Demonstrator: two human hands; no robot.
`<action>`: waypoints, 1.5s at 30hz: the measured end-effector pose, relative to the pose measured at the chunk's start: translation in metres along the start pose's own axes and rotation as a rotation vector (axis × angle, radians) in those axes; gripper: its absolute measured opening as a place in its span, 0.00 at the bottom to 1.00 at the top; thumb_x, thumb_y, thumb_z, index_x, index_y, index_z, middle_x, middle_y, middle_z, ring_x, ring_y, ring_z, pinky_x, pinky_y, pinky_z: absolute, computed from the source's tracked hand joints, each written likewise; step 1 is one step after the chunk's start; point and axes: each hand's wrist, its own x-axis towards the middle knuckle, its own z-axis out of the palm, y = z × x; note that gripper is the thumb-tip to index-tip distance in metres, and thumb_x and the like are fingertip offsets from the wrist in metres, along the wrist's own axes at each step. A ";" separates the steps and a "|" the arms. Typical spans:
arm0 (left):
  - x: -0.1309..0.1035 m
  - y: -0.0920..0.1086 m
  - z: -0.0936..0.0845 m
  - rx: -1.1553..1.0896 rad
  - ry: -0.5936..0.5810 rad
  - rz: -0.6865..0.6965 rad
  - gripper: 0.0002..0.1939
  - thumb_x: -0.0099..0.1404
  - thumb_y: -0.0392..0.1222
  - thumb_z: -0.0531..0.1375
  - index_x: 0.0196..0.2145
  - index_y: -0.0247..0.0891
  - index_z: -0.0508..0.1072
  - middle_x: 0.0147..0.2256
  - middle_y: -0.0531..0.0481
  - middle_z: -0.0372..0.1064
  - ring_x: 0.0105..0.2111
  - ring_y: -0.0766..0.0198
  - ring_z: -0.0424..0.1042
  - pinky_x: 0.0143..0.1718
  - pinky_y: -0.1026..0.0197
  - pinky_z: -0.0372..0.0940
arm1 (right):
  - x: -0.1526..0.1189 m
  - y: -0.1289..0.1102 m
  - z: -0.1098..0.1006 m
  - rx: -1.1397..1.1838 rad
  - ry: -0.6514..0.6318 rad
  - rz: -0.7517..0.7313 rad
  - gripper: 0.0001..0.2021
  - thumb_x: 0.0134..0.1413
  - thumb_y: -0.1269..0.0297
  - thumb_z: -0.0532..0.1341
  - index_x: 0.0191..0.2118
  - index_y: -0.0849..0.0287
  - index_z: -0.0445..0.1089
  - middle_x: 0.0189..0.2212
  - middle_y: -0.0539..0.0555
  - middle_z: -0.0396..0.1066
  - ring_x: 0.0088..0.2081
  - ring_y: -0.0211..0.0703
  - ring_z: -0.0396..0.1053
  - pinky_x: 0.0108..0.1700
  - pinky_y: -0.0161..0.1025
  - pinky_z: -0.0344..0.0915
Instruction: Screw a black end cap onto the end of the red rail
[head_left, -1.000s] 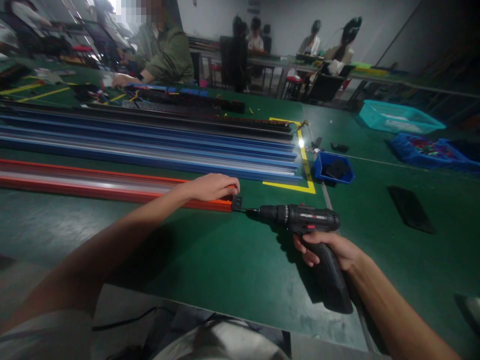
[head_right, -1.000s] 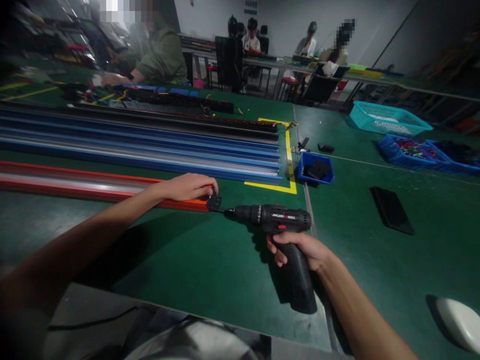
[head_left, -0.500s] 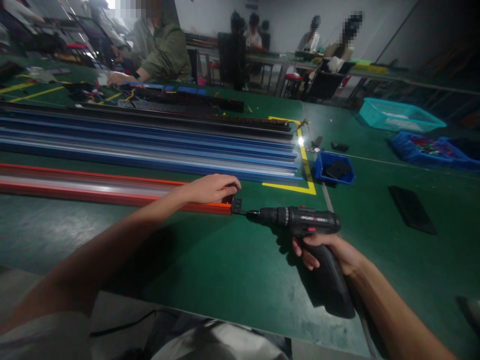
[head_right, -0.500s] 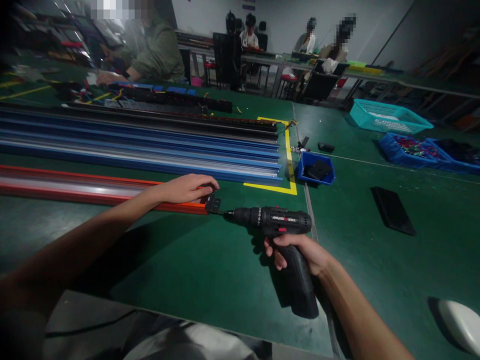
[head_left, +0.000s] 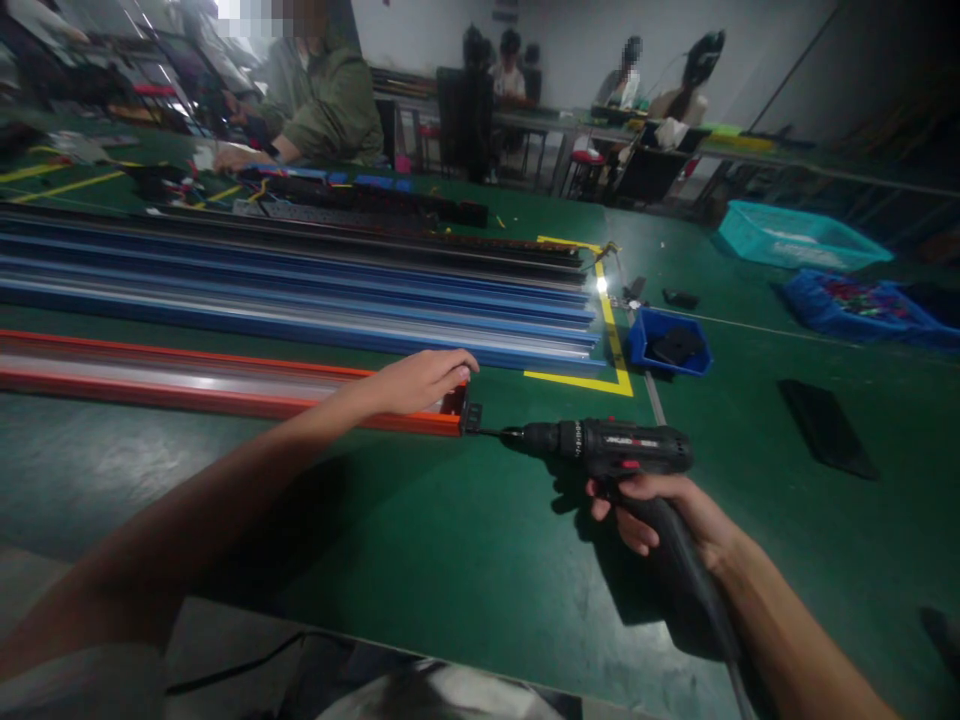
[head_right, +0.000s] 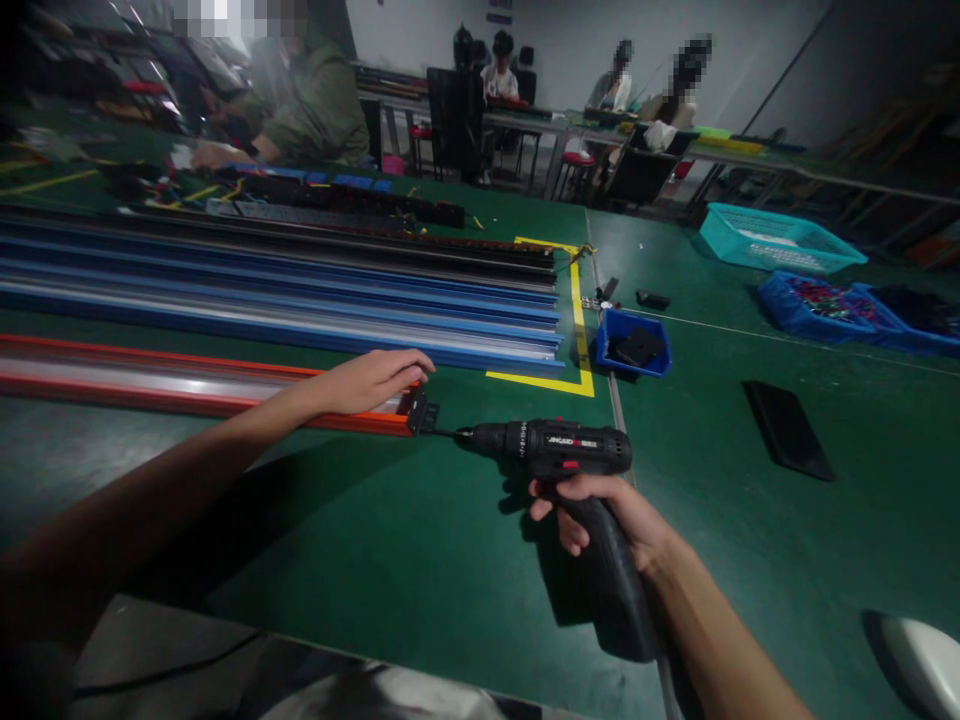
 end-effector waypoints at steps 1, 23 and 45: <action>0.000 0.000 0.001 0.004 0.010 -0.001 0.21 0.82 0.51 0.47 0.55 0.40 0.74 0.48 0.45 0.81 0.46 0.57 0.80 0.50 0.55 0.70 | -0.002 -0.003 0.000 0.010 0.015 -0.010 0.13 0.55 0.66 0.71 0.44 0.68 0.82 0.37 0.65 0.85 0.18 0.32 0.66 0.23 0.33 0.70; 0.084 0.123 0.070 0.455 -0.030 0.402 0.12 0.76 0.36 0.59 0.48 0.36 0.83 0.48 0.37 0.80 0.51 0.47 0.75 0.47 0.49 0.67 | -0.011 -0.015 0.014 0.200 0.144 -0.559 0.16 0.44 0.66 0.66 0.42 0.58 0.82 0.34 0.55 0.82 0.16 0.29 0.40 0.19 0.34 0.57; -0.016 0.105 0.068 0.609 0.410 0.701 0.16 0.77 0.28 0.55 0.59 0.24 0.73 0.45 0.38 0.78 0.44 0.55 0.77 0.43 0.54 0.74 | 0.000 0.010 0.019 0.177 -0.116 -0.516 0.18 0.47 0.67 0.66 0.45 0.66 0.84 0.36 0.60 0.83 0.15 0.27 0.53 0.21 0.33 0.62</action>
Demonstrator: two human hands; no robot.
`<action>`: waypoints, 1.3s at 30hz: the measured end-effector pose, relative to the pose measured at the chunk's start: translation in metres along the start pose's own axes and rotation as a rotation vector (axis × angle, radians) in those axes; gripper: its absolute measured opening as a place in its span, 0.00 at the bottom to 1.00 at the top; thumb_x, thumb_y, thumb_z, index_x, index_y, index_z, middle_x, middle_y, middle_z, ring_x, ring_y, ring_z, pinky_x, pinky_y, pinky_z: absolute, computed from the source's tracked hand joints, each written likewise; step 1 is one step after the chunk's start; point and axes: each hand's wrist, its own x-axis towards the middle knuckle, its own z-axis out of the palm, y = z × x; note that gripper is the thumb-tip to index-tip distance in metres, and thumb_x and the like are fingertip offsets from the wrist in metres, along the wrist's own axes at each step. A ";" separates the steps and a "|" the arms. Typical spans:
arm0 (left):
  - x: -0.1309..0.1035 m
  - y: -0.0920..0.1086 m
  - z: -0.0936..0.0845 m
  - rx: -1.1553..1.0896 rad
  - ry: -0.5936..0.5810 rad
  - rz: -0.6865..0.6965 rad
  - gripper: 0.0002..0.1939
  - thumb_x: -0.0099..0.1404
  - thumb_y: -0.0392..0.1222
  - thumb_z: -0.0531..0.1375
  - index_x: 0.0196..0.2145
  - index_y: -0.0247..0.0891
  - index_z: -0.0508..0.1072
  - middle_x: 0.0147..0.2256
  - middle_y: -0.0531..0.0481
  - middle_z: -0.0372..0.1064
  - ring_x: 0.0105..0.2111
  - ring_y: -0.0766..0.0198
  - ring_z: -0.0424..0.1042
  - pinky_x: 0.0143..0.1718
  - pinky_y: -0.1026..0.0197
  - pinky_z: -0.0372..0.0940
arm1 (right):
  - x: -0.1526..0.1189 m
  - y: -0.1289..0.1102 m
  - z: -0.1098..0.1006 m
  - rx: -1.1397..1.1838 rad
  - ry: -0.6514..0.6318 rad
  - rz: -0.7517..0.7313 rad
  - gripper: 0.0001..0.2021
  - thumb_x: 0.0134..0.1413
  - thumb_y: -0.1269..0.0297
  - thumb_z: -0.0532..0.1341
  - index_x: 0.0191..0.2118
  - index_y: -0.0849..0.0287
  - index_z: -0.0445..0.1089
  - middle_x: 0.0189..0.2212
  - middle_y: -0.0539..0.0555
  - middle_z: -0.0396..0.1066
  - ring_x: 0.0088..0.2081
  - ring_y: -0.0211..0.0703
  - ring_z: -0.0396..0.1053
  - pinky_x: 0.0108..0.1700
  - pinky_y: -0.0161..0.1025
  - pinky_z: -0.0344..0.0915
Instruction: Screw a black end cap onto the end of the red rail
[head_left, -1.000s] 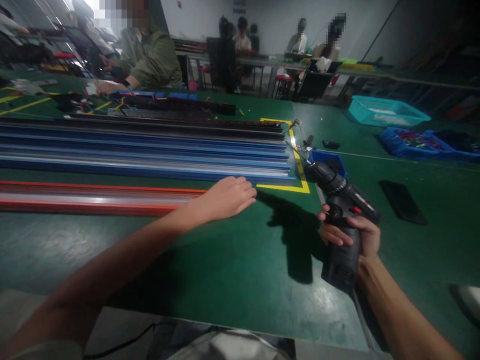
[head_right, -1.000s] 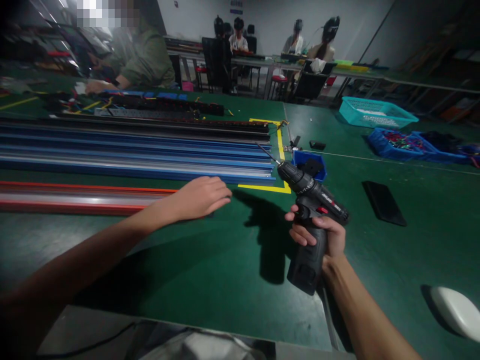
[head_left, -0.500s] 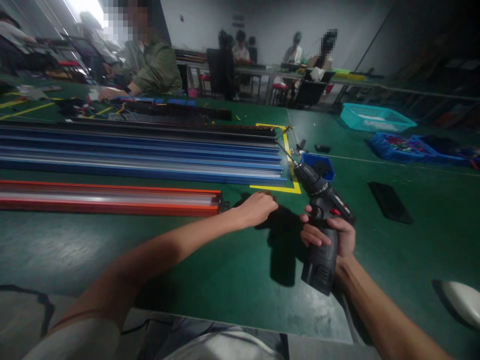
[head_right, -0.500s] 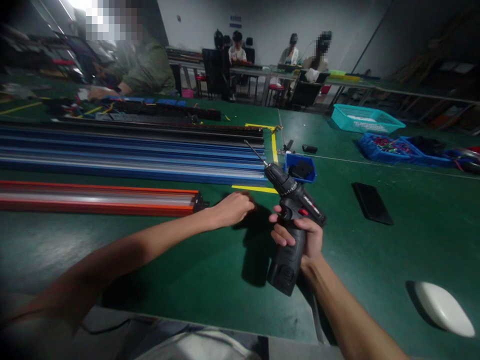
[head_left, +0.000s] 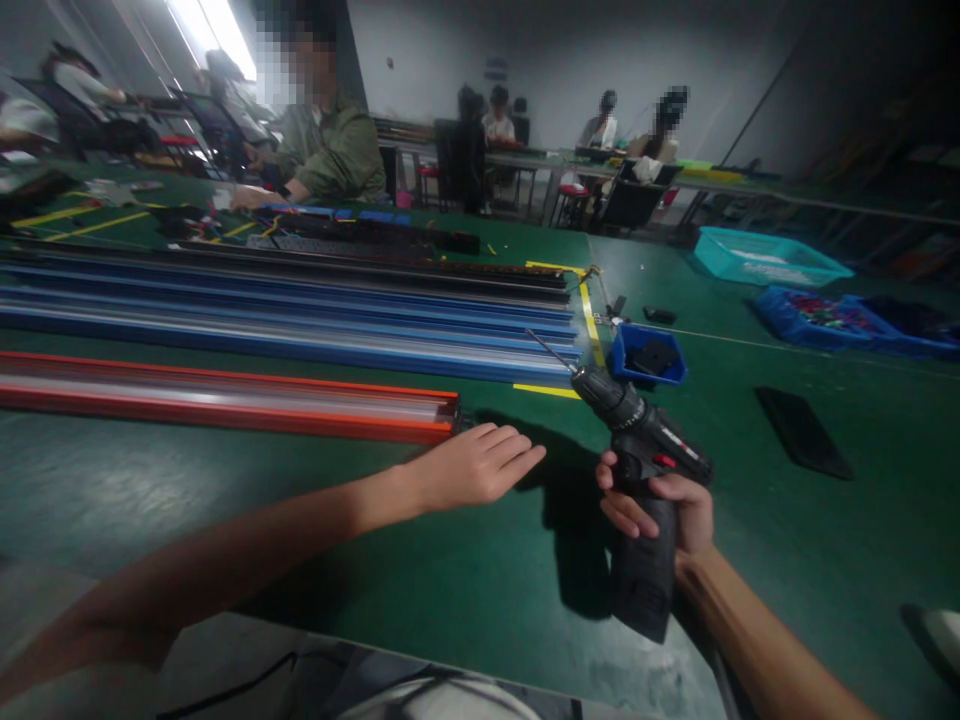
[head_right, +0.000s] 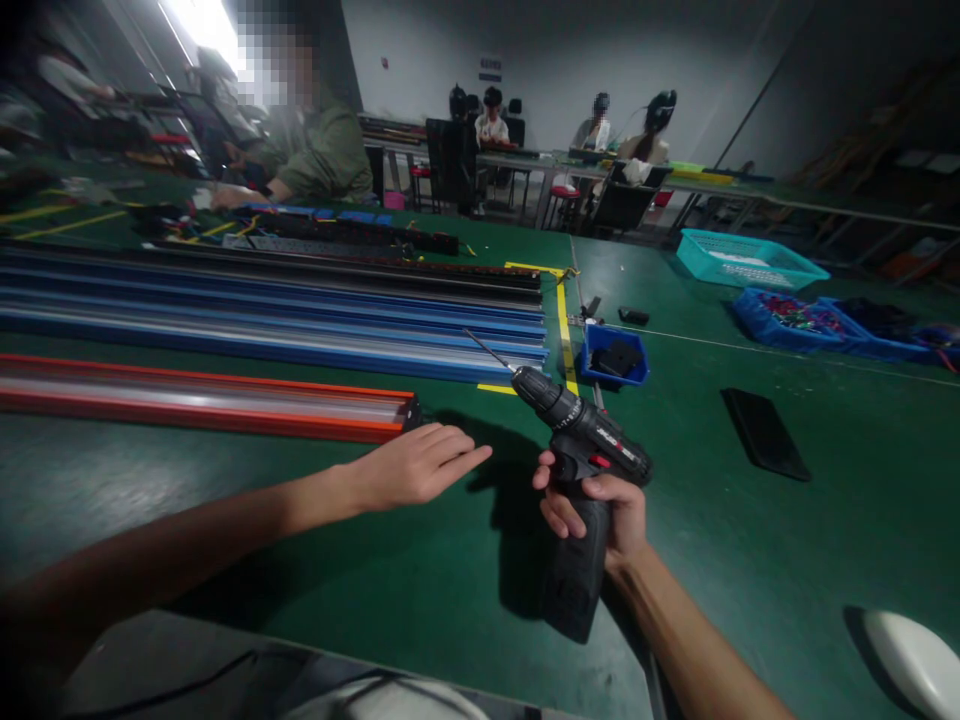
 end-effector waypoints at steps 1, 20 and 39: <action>-0.008 -0.001 -0.003 -0.001 0.036 -0.008 0.16 0.77 0.28 0.55 0.58 0.25 0.73 0.44 0.38 0.79 0.44 0.56 0.78 0.43 0.54 0.74 | 0.000 0.001 0.000 -0.008 0.000 0.006 0.18 0.47 0.67 0.66 0.45 0.66 0.84 0.36 0.60 0.83 0.15 0.28 0.54 0.21 0.33 0.62; -0.042 0.006 0.001 -0.255 0.278 0.078 0.08 0.75 0.32 0.58 0.44 0.30 0.78 0.23 0.54 0.67 0.24 0.64 0.66 0.26 0.58 0.66 | 0.002 0.017 -0.009 -0.027 -0.030 0.262 0.20 0.49 0.65 0.68 0.48 0.67 0.85 0.34 0.62 0.84 0.16 0.33 0.67 0.23 0.33 0.68; -0.051 -0.022 -0.021 0.065 0.368 -0.095 0.11 0.72 0.29 0.63 0.49 0.36 0.82 0.39 0.46 0.86 0.39 0.59 0.85 0.40 0.58 0.81 | 0.003 0.019 -0.006 -0.036 -0.039 0.324 0.21 0.50 0.65 0.69 0.49 0.68 0.84 0.34 0.63 0.84 0.16 0.33 0.67 0.23 0.33 0.70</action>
